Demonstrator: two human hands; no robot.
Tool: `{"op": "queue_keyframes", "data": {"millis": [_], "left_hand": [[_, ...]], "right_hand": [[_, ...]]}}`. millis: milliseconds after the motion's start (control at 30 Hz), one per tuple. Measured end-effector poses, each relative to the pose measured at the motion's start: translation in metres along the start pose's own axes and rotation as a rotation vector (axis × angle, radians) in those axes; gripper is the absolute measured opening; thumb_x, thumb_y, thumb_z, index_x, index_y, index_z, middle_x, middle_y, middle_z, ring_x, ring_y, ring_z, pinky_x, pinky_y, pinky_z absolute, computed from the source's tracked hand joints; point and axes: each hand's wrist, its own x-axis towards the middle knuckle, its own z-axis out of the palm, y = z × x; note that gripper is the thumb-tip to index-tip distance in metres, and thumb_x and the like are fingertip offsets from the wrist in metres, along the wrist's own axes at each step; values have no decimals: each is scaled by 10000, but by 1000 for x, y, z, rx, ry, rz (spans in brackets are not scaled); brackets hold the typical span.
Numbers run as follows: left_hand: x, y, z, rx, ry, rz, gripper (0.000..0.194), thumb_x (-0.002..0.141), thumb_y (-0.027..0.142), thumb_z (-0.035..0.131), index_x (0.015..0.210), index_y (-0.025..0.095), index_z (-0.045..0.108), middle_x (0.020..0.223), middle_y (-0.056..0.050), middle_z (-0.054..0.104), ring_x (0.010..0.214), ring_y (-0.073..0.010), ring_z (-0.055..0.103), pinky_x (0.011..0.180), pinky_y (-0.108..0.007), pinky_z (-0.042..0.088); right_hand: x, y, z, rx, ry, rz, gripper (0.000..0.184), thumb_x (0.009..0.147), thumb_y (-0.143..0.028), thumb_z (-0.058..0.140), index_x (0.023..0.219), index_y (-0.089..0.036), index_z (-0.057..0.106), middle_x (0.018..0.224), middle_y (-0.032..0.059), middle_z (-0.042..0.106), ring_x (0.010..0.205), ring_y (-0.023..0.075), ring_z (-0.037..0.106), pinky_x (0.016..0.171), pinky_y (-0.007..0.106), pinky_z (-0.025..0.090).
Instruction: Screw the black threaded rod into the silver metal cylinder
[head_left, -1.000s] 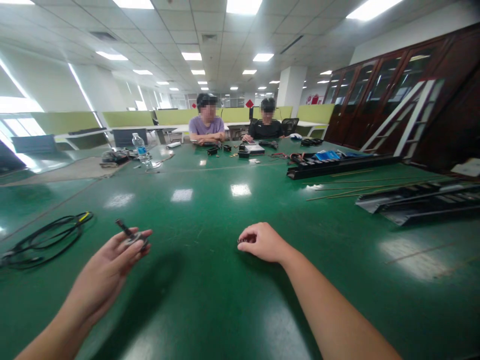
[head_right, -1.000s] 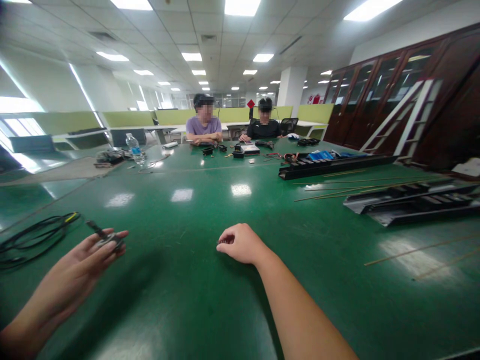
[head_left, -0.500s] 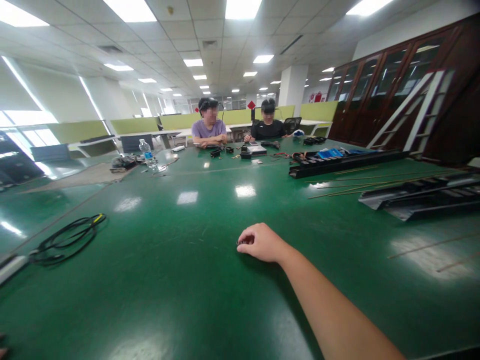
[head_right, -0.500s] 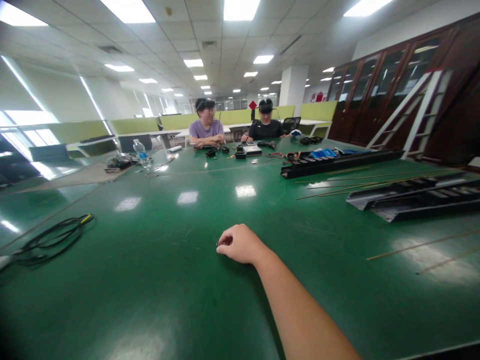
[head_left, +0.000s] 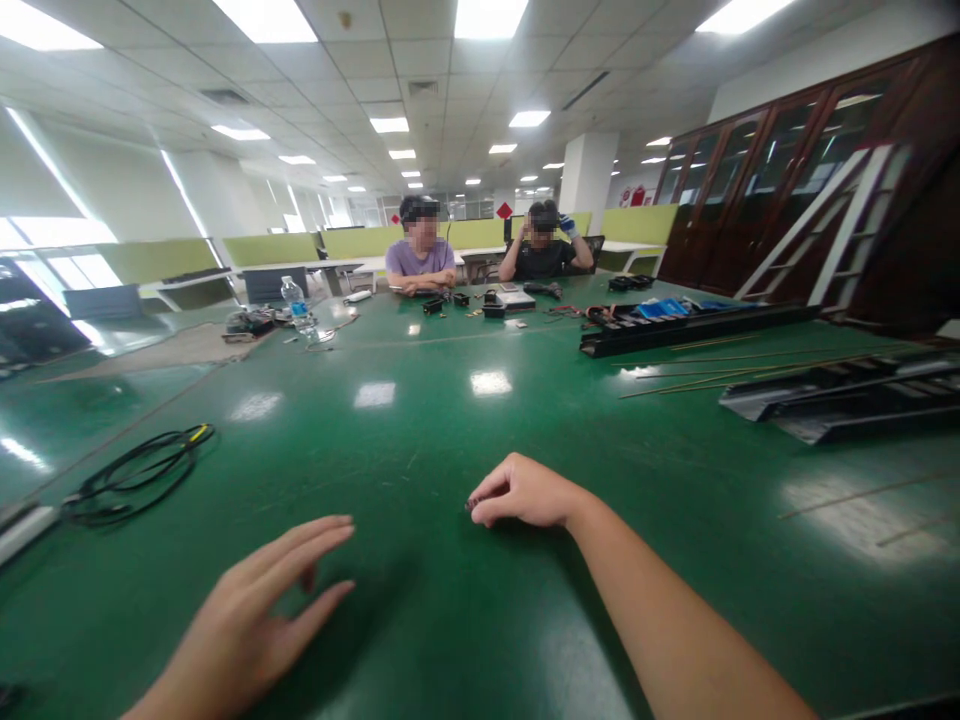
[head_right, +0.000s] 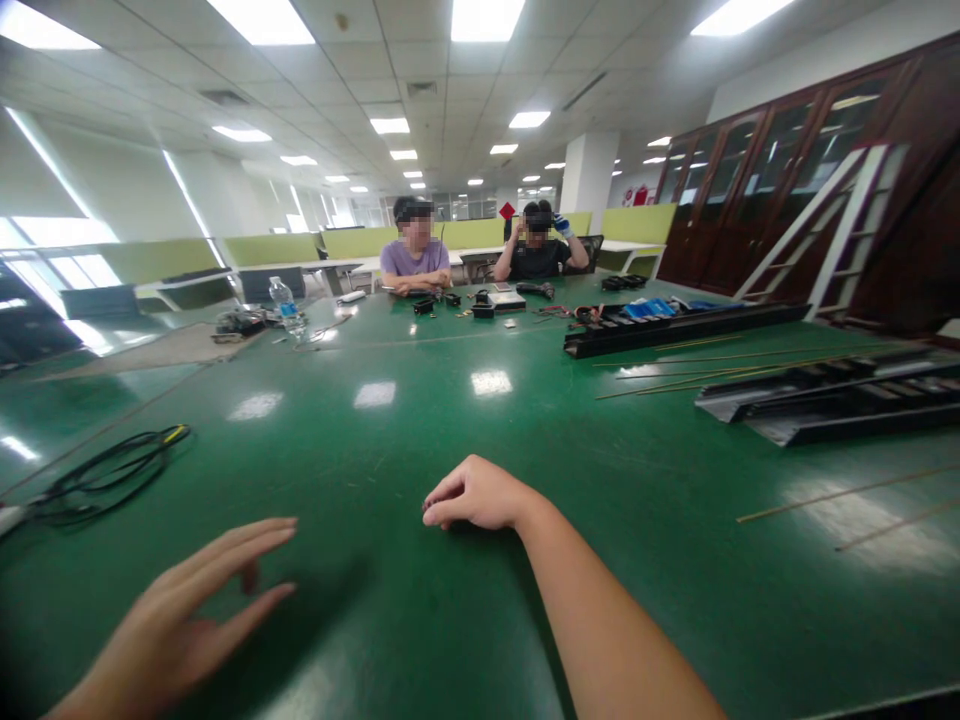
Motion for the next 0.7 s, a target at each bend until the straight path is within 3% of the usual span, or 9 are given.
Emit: {"op": "queue_keyframes", "data": {"millis": [33, 100, 167, 267, 367, 467, 533, 633, 700], "left_hand": [[14, 4, 20, 128, -161, 133, 493, 720, 256, 814, 1186, 345, 682, 1265, -61, 650, 956, -262, 683, 768, -322, 576], [44, 13, 65, 222, -352, 343, 546, 820, 236, 701, 1336, 345, 559, 1346, -64, 595, 1126, -275, 627, 883, -358, 537], [70, 19, 105, 197, -482, 497, 436, 865, 179, 603, 1283, 304, 601, 1221, -77, 671, 1058, -253, 658, 878, -353, 511], [94, 20, 142, 166, -476, 517, 285, 896, 166, 525, 1120, 253, 679, 893, -56, 736, 799, -201, 685, 758, -308, 498], [97, 16, 152, 150, -428, 499, 287, 920, 201, 510, 1158, 235, 667, 914, -69, 742, 800, -206, 687, 747, -311, 497], [91, 17, 137, 151, -400, 477, 277, 936, 228, 517, 1150, 236, 692, 938, -75, 751, 815, -213, 705, 757, -318, 524], [84, 16, 111, 156, -377, 434, 241, 931, 250, 550, 1094, 254, 728, 961, -67, 755, 856, -218, 715, 799, -322, 549], [68, 8, 45, 150, -268, 238, 137, 833, 288, 691, 932, 313, 781, 944, -22, 764, 880, -242, 726, 860, -344, 580], [52, -1, -6, 119, -132, 45, 167, 651, 308, 845, 805, 340, 790, 844, 6, 767, 780, -248, 733, 792, -323, 607]], "right_hand": [[-1, 0, 0, 21, -9, -3, 414, 678, -424, 787, 998, -161, 783, 775, 48, 747, 719, 179, 660, 677, 257, 484], [-1, 1, -2, 52, -22, -26, 396, 667, -419, 794, 964, -157, 790, 786, 27, 741, 736, 179, 646, 700, 261, 474], [-2, 4, -5, 66, -46, -55, 355, 661, -411, 796, 894, -143, 797, 737, -7, 714, 716, 170, 619, 690, 258, 451], [-2, 7, -13, 117, -58, -62, 331, 637, -401, 812, 821, -128, 794, 666, -30, 673, 684, 157, 588, 674, 257, 428], [-4, 7, -19, 179, -69, -45, 310, 620, -379, 826, 809, -137, 792, 677, -22, 688, 702, 159, 603, 711, 268, 450], [-5, 7, -20, 213, -108, -23, 328, 611, -345, 839, 878, -160, 794, 759, 2, 734, 756, 171, 647, 779, 286, 483], [-4, 8, -19, 243, -83, 20, 418, 588, -339, 856, 965, -172, 784, 856, 38, 760, 819, 190, 680, 823, 305, 501], [-2, 10, -17, 265, -18, 72, 504, 559, -340, 874, 1020, -165, 771, 940, 89, 766, 892, 216, 702, 854, 323, 517], [0, 11, -16, 249, -2, 80, 505, 553, -332, 876, 1017, -163, 771, 948, 96, 766, 899, 217, 705, 853, 320, 520]]}}
